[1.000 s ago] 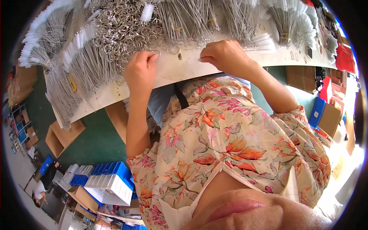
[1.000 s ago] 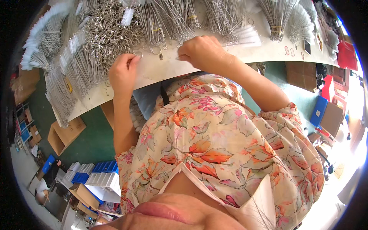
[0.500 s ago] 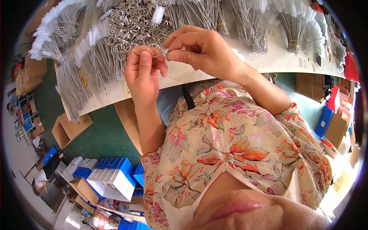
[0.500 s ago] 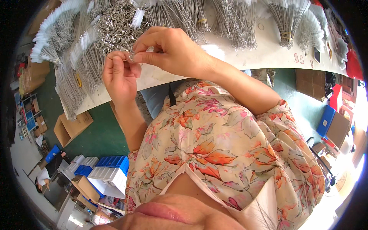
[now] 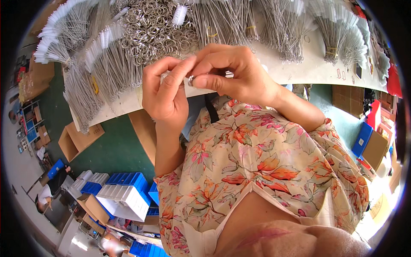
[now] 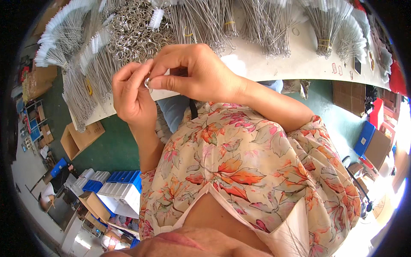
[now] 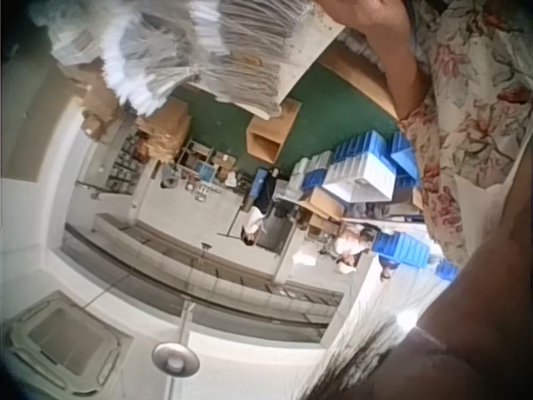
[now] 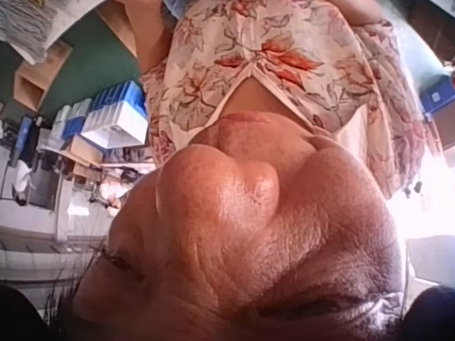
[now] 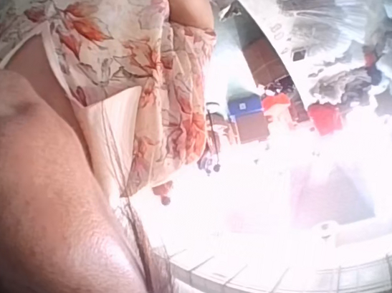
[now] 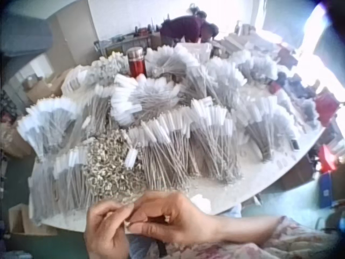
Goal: Manually assembling white cleaning brushes onto small metal rings at a factory workstation.
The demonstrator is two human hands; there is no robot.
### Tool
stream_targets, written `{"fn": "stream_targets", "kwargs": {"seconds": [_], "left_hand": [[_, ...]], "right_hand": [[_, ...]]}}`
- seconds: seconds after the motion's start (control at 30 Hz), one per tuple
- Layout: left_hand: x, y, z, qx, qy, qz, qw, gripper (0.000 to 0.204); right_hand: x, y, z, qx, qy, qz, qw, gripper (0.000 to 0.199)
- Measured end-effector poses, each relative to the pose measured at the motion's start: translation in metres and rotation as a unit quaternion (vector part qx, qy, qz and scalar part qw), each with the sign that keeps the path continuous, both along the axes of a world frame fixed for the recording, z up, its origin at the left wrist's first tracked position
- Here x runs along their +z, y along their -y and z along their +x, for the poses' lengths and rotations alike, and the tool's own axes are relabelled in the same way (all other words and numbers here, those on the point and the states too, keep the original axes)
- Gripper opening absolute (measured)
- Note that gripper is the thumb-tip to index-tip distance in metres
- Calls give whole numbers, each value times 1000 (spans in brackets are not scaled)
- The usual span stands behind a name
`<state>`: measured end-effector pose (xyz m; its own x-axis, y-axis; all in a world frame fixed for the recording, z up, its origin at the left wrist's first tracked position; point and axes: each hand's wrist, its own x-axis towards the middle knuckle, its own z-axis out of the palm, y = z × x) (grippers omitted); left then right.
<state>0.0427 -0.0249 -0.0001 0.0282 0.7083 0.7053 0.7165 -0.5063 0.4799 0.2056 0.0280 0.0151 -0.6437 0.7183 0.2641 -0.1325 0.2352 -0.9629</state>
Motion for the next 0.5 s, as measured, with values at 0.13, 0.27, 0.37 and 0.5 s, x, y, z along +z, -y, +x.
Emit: {"fn": "stream_targets", "kwargs": {"seconds": [0.13, 0.27, 0.37, 0.5], "left_hand": [[1, 4, -1, -152, 508, -259, 807, 16], [6, 2, -12, -269, 585, -324, 694, 18], [13, 6, -23, -249, 517, -369, 731, 17], [28, 13, -28, -188, 359, -360, 841, 22]], "right_hand": [[-8, 6, -4, -74, -36, 179, 980, 14], [-22, -4, -2, -118, -18, 482, 868, 25], [-17, -6, 3, -92, 32, 562, 821, 22], [-19, -6, -2, -74, 20, 562, 824, 22]]}}
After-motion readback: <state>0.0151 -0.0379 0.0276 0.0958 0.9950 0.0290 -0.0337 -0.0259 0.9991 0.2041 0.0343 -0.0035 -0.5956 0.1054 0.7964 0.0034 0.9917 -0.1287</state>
